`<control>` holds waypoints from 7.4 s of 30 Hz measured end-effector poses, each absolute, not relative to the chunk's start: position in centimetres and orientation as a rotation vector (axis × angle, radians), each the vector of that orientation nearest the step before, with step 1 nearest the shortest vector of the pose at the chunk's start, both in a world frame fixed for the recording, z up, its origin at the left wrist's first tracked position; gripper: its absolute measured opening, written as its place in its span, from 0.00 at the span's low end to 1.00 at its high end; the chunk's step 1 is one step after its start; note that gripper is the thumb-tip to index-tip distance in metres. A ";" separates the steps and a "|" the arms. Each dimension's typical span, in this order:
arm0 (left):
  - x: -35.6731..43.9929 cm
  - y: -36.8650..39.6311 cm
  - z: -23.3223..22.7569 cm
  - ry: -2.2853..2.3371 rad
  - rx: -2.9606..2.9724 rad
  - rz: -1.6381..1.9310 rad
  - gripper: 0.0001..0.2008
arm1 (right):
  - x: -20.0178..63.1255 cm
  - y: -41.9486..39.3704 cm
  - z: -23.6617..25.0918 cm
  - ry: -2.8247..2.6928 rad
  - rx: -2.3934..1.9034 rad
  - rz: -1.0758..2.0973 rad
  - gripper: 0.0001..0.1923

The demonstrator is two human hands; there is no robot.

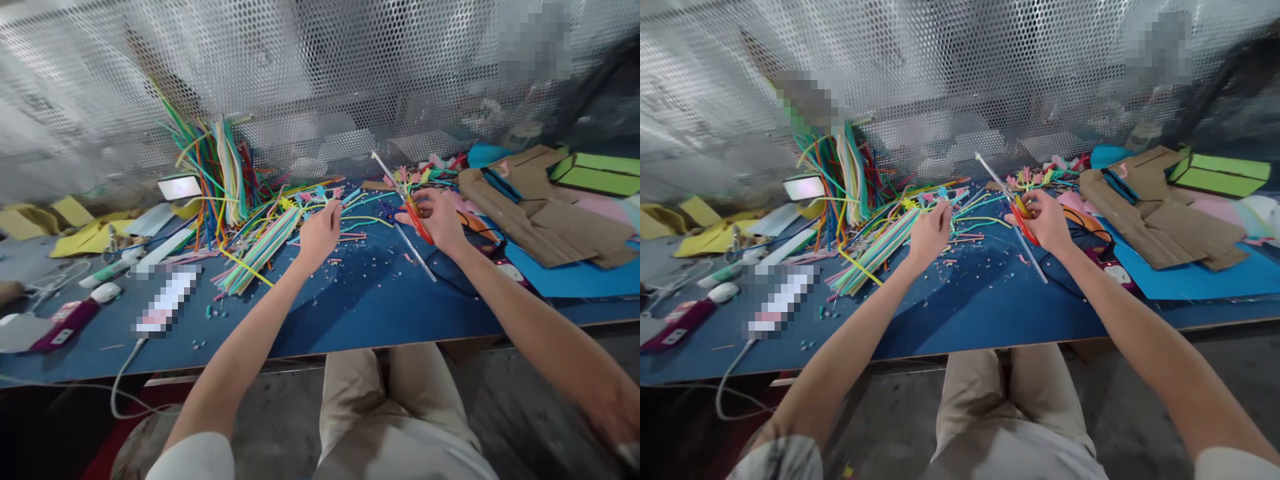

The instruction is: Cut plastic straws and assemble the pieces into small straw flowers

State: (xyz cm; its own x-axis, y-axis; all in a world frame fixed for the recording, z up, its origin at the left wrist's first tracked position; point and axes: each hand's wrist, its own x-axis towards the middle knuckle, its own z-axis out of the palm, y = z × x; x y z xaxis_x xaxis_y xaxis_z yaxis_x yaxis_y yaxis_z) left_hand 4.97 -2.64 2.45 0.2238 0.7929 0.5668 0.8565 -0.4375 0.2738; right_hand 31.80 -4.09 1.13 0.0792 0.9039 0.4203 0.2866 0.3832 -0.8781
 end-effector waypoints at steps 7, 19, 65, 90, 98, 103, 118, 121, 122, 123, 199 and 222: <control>3.8 -2.4 0.8 -1.419 -2.461 -1.062 0.18 | 31.0 -4.6 0.3 -1.524 -1.169 0.740 0.21; 3.4 -4.4 0.9 -1.297 -2.396 -1.212 0.18 | 31.4 -4.0 -0.9 -1.918 -1.379 0.060 0.28; 5.1 -6.7 1.3 -1.168 -2.302 -1.327 0.14 | 27.0 -7.2 -1.4 -1.898 -1.011 1.094 0.18; 4.9 -5.9 0.7 -1.224 -2.384 -1.232 0.16 | 27.0 -5.2 -4.7 -2.057 -1.069 0.759 0.11; 3.3 -4.5 1.5 -1.333 -2.268 -1.118 0.17 | 27.0 -5.0 -3.3 -1.809 -1.070 0.804 0.12; 1.2 -2.3 2.1 -1.550 -2.122 -1.096 0.17 | 27.7 -4.4 -3.1 -1.462 -1.076 0.968 0.12; -0.4 0.9 1.7 -1.888 -2.053 -0.600 0.16 | 28.0 -4.3 -2.7 -1.448 -1.105 0.918 0.14; -0.4 3.0 2.4 -1.963 -2.079 -0.535 0.17 | 28.1 -4.3 -2.8 -1.455 -1.109 0.919 0.15; -0.5 3.9 2.6 -2.007 -2.117 -0.484 0.16 | 28.1 -4.3 -2.8 -1.454 -1.104 0.924 0.15; -0.5 5.0 2.8 -2.038 -2.152 -0.414 0.16 | 28.1 -4.3 -2.8 -1.452 -1.096 0.926 0.15; 6.8 -5.9 0.3 -1.167 -2.558 -0.764 0.17 | 27.2 -4.9 -3.3 -1.350 -0.906 0.959 0.19; 6.8 -5.0 -0.9 -1.160 -2.629 -0.739 0.24 | 27.6 -5.3 -1.9 -1.580 -1.021 0.861 0.20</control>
